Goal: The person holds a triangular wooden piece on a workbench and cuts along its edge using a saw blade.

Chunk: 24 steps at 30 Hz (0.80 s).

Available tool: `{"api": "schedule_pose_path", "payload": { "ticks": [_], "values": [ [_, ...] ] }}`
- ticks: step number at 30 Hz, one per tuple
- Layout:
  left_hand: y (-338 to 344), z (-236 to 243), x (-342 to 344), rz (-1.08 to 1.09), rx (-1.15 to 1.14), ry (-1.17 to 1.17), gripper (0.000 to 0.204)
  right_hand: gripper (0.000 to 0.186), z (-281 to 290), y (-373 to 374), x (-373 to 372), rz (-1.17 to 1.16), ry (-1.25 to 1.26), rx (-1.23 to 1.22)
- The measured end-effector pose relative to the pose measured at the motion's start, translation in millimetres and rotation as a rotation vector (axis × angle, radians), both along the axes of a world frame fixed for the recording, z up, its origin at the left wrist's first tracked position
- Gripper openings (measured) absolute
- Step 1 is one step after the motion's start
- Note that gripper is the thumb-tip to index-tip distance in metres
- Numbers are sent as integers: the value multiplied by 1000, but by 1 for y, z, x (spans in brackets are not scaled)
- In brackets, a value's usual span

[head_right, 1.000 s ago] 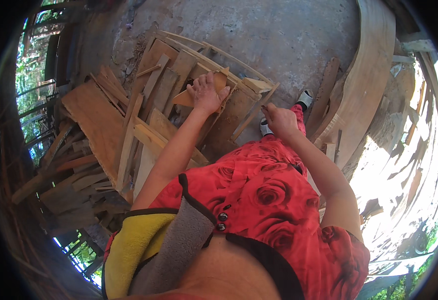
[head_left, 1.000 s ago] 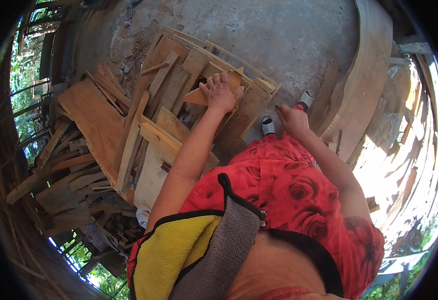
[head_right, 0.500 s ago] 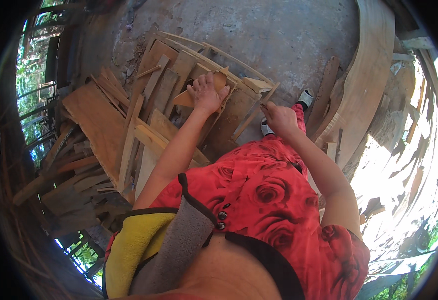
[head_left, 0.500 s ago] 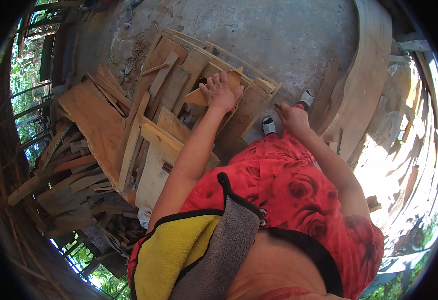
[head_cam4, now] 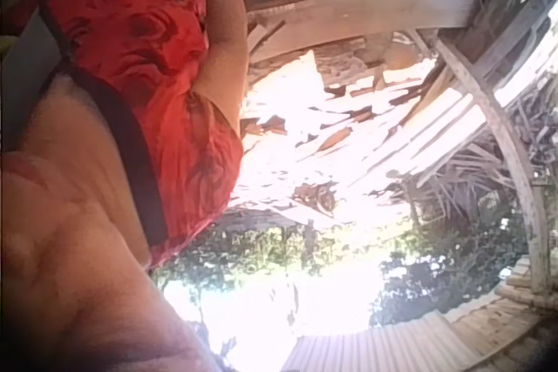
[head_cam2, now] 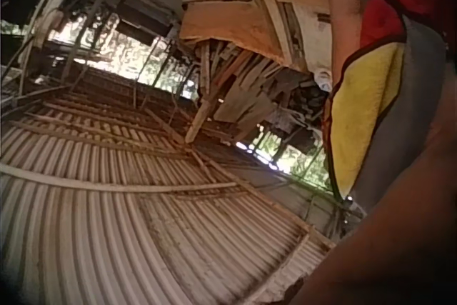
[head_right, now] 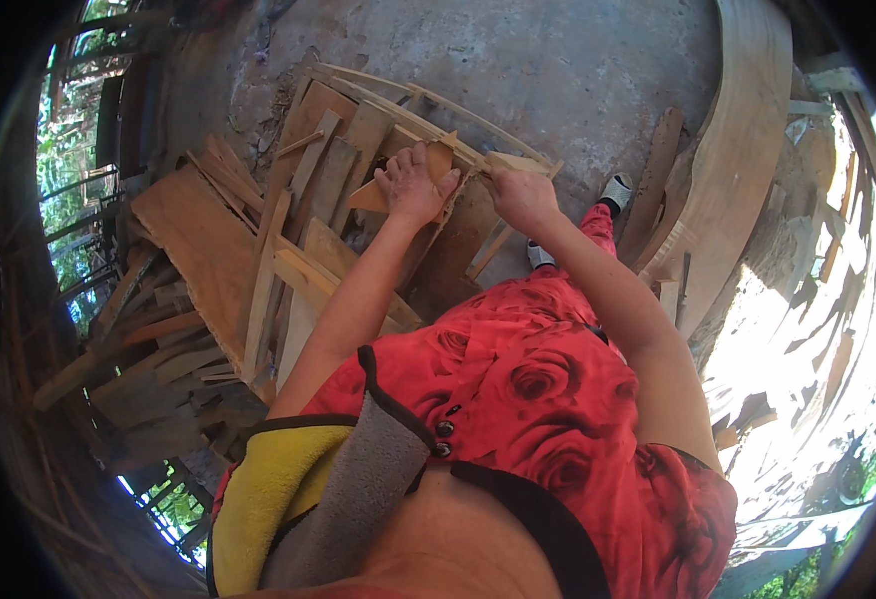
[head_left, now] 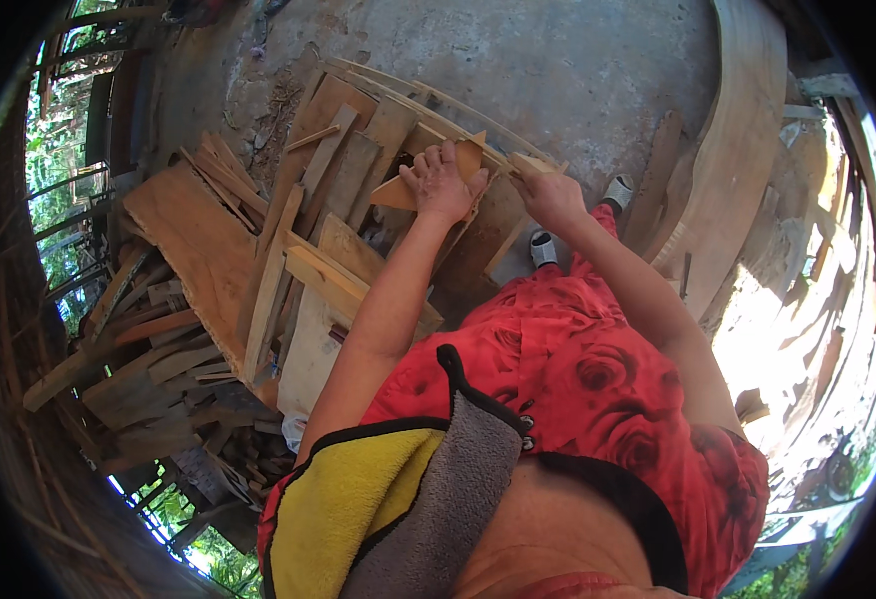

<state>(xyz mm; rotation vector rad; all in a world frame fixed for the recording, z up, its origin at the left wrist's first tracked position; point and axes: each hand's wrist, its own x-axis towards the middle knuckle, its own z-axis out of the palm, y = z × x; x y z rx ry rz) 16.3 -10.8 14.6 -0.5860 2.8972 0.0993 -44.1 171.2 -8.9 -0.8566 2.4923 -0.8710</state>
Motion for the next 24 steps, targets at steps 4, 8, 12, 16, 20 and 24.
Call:
{"api": "schedule_pose_path", "payload": {
  "ticks": [4, 8, 12, 16, 20, 24],
  "values": [
    [-3, 1, 3, 2, -5, 4, 74, 30, 0, 71, 27, 7, -36, 38],
    [-4, -2, 5, -38, -67, 8, 76, 31, 6, 70, 27, 14, -59, 68],
    [-2, -6, 4, -57, -87, 10, 76, 29, -4, -5, -6, 20, -14, -20],
    [-1, -5, 2, -20, -72, 12, 76, 30, 0, -34, -20, 47, -77, 20],
    [-1, -4, 2, -9, -81, -6, 76, 32, 24, -37, -18, 33, -120, 63],
    [-4, -7, 3, -27, -131, -77, 76, 36, 76, -50, -24, 57, -138, 10]
  ]
}}
